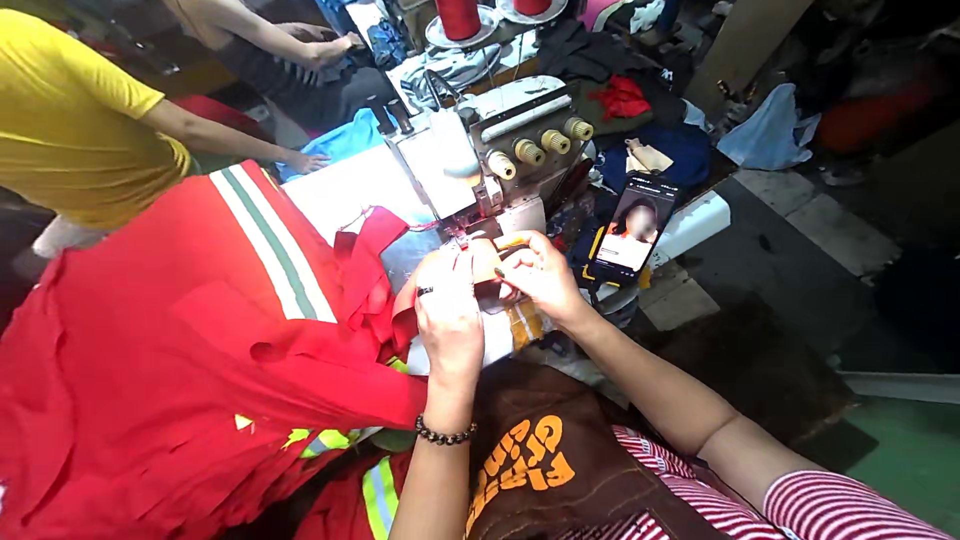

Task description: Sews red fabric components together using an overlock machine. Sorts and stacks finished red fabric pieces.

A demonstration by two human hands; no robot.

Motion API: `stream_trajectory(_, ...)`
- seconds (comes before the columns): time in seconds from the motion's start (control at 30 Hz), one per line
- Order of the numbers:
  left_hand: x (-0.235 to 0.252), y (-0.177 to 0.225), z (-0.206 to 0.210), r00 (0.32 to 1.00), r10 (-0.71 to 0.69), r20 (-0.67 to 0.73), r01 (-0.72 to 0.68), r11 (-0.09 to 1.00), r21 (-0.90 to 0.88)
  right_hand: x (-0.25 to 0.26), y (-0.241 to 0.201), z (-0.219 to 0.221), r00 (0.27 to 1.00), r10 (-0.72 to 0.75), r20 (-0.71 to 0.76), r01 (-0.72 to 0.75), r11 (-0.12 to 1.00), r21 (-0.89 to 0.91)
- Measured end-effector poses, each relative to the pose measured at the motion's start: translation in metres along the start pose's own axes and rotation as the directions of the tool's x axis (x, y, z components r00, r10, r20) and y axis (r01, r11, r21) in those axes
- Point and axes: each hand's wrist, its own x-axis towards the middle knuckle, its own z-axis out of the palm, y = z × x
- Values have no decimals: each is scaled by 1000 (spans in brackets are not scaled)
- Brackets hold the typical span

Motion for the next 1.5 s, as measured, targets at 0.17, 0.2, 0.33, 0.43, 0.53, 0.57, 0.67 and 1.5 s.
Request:
stream_trajectory(0.17,6,-2,0,998,-11,-68,9,999,-31,5,1,2,998,-55,-21,54,998,-29)
stream_trajectory(0.2,6,-2,0,998,-16,-67,14,999,-33,6,2,2,998,-62,-20,62,997,-35)
stream_trajectory(0.33,10,-4,-1,996,-83,-31,80,995,-62,9,2,3,995,-99,-13,97,991,-92)
stream_trajectory(0.43,21,-8,-6,959,-211,187,219,975,-23,14,2,4,988,-157,0,156,977,-145)
stream_trajectory(0.53,34,-18,-9,932,-229,280,244,969,-22,23,2,7,976,-213,-36,202,960,-194)
stream_trajectory(0.57,35,-21,-12,942,-197,274,210,977,-20,23,3,6,974,-221,-40,207,954,-219)
stream_trajectory(0.67,44,-26,-17,949,-148,278,126,988,93,13,7,-4,986,-164,-17,150,935,-320)
stream_trajectory(1.5,-36,-127,-107,904,-135,405,145,989,7,-23,20,-12,987,-33,156,91,919,-383)
